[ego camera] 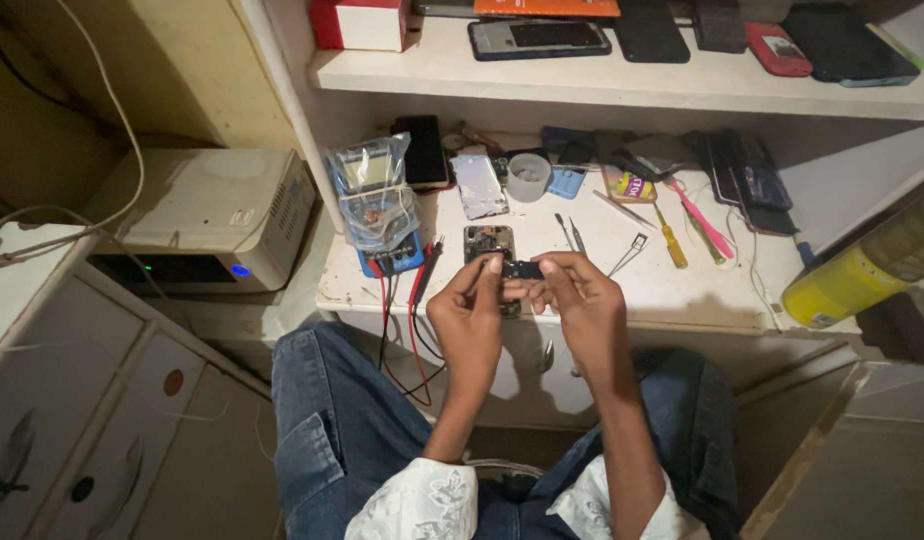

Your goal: The person sits at a repair bench working on a disassembled smartphone. They pick up the phone's internal frame, manipulate small components with tweezers and a screwdriver, and hold the board up to view it while probing and adjusting parts by hand.

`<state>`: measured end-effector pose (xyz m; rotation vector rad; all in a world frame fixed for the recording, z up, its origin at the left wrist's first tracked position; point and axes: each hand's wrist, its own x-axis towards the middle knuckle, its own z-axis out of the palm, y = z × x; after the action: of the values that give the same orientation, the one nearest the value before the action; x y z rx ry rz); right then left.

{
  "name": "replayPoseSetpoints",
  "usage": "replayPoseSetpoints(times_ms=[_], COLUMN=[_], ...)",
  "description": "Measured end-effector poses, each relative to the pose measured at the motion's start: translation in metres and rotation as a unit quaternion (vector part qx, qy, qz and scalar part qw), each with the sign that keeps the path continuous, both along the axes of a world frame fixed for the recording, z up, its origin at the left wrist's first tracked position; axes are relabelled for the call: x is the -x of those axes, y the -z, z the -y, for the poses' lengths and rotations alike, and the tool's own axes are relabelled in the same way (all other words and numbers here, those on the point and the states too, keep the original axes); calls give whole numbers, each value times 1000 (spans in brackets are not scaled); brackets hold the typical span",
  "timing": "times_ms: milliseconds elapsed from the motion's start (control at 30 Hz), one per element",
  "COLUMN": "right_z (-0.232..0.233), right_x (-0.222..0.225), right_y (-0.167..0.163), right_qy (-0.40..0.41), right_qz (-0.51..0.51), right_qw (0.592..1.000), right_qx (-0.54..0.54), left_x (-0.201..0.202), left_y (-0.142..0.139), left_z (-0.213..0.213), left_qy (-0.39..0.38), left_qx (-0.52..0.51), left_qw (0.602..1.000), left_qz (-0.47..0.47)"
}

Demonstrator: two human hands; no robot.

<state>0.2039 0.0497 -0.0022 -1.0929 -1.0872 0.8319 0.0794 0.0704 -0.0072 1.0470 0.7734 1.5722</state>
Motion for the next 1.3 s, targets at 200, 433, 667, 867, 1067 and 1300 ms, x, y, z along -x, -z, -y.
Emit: replayPoseSetpoints(times_ms=[200,433,667,867,1067,1300], right_z=[-8,3,14,11,12,13], right_x=[-14,-35,-26,-17,-20,-20], right_y=[32,22,-20,-21,-20,-19], right_qy=[86,189,-57,-80,-64,-111], right_qz=[-2,181,12,-22,-30,-59], right_qw=[996,964,992,994,993,990], right_qx=[-21,36,109,73,92,61], left_x=[0,5,3,4,5,2], left_y=[4,12,15,9,13,20], left_z=[-5,-10,-10,-9,-10,-13], left_qy=[-21,-13,6,42,88,101], left_qx=[30,55,65,75,56,7], left_qw=[999,997,996,994,994,992], left_qz=[-2,52,63,62,40,75])
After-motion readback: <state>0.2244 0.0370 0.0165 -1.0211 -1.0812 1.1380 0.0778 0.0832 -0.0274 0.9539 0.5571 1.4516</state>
